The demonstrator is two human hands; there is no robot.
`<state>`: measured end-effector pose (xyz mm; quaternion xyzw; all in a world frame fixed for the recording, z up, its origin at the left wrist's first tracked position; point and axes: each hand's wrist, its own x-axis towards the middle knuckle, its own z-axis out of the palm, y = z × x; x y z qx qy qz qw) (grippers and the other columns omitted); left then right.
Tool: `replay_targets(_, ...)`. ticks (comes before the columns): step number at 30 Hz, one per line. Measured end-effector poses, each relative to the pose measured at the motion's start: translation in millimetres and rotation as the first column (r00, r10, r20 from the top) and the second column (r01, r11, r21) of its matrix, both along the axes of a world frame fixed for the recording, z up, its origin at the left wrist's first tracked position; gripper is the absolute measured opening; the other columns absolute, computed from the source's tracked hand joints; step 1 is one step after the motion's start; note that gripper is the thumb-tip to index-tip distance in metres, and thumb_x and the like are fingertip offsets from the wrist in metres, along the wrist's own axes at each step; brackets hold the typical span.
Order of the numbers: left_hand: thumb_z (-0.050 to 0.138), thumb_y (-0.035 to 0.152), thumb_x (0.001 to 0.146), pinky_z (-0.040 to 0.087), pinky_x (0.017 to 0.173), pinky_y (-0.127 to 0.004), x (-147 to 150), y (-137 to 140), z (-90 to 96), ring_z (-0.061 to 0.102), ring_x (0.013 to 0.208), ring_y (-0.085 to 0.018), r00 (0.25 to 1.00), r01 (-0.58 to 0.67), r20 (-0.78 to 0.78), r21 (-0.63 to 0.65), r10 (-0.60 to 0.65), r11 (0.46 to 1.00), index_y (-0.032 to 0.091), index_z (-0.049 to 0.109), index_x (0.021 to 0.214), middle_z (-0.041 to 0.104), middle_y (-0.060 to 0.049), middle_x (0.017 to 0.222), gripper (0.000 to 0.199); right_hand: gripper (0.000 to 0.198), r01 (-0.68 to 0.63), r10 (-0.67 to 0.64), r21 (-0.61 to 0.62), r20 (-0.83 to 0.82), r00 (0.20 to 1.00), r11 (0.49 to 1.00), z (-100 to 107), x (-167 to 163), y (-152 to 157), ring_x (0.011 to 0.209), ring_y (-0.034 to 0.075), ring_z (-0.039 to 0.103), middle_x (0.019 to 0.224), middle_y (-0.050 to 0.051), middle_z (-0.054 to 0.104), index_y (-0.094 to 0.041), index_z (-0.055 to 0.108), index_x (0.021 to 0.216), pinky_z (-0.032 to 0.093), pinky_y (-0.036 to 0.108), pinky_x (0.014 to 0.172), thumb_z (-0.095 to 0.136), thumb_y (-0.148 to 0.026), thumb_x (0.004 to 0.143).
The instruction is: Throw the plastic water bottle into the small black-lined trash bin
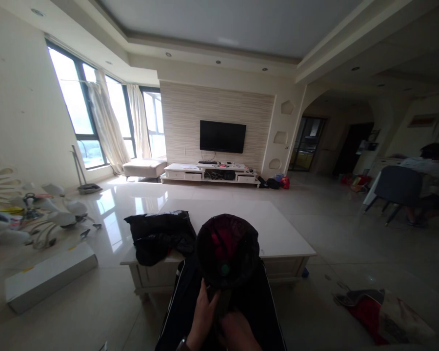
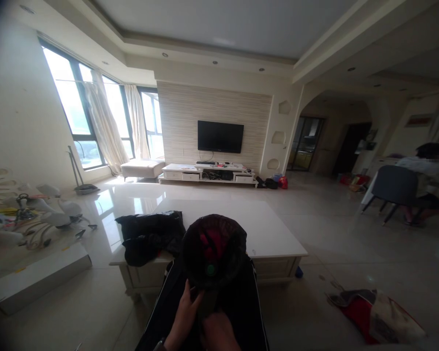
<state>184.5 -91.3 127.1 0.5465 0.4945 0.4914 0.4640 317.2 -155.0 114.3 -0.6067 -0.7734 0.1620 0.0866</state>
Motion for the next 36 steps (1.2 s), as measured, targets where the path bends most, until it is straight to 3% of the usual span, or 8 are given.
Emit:
replay_targets(9,0.074,0.056,0.081,0.05,0.117,-0.051,-3.7,-0.8,0.4,0.064,0.14,-0.04,1.0,0.007,-0.011,-0.009,-0.008,1.0,0.02,0.058,0.15,0.075,-0.018,0.138,0.08,0.042,0.016,-0.013,0.054,-0.071,0.997,0.998,-14.3,3.1,4.5,0.123,0.035,0.073,0.128,0.011,0.08,-0.026,0.079,0.123,0.052,0.045,0.11,0.061,-0.019,0.086)
replay_targets(15,0.067,0.06,0.083,0.044,0.124,-0.051,-4.1,4.3,-7.1,0.057,0.148,-0.039,0.999,0.049,-0.009,-0.007,-0.049,0.999,0.012,0.05,0.155,0.065,-0.022,0.153,0.088,0.05,0.292,-0.271,0.185,-0.13,0.954,0.938,-3.7,24.8,5.5,0.138,0.036,0.061,0.141,0.011,0.073,-0.026,0.076,0.133,0.04,0.057,0.122,0.056,-0.018,0.088)
replay_targets(19,0.064,0.061,0.084,0.041,0.126,-0.048,-4.4,7.1,-13.1,0.053,0.152,-0.036,0.999,0.036,-0.019,-0.015,-0.036,0.999,0.012,0.046,0.158,0.06,-0.022,0.16,0.09,0.072,0.339,-0.342,0.185,-0.016,0.94,0.923,1.3,49.7,4.4,0.16,0.046,0.033,0.162,0.003,0.058,-0.035,0.065,0.151,0.023,0.072,0.129,0.06,-0.017,0.081)
replay_targets(22,0.067,0.062,0.081,0.043,0.125,-0.05,-4.3,8.2,-16.2,0.055,0.15,-0.039,0.999,0.019,-0.034,-0.039,-0.02,0.999,0.011,0.049,0.156,0.062,-0.023,0.157,0.092,0.073,0.398,-0.407,0.144,0.04,0.913,0.906,-0.3,59.3,3.0,0.163,0.055,0.016,0.167,-0.001,0.052,-0.038,0.061,0.154,0.018,0.084,0.124,0.06,-0.021,0.083)
replay_targets(25,0.067,0.061,0.083,0.047,0.122,-0.051,-4.0,8.7,-17.1,0.059,0.146,-0.039,0.999,0.041,-0.016,-0.022,-0.041,0.999,0.014,0.049,0.156,0.066,-0.022,0.152,0.089,0.073,0.385,-0.392,0.128,0.038,0.919,0.914,-0.2,58.5,-0.2,0.163,0.055,0.014,0.167,-0.004,0.051,-0.04,0.06,0.154,0.018,0.085,0.124,0.059,-0.021,0.084)
replay_targets(29,0.065,0.061,0.087,0.044,0.124,-0.047,-4.4,8.2,-15.4,0.055,0.151,-0.036,0.999,0.047,-0.017,0.028,-0.047,0.998,0.013,0.048,0.157,0.061,-0.021,0.158,0.086,0.077,0.328,-0.334,0.102,0.039,0.942,0.939,6.7,51.6,-5.9,0.164,0.052,0.014,0.168,-0.006,0.05,-0.039,0.057,0.157,0.014,0.083,0.127,0.055,-0.019,0.083)
replay_targets(36,0.068,0.062,0.085,0.05,0.119,-0.05,-4.7,8.1,-16.8,0.059,0.146,-0.039,0.998,0.064,0.002,0.014,-0.064,0.998,0.015,0.046,0.157,0.065,-0.022,0.152,0.09,0.076,0.283,-0.288,0.106,0.025,0.957,0.953,11.3,47.9,-8.5,0.164,0.049,0.019,0.164,-0.004,0.055,-0.038,0.059,0.156,0.012,0.081,0.129,0.054,-0.017,0.083)
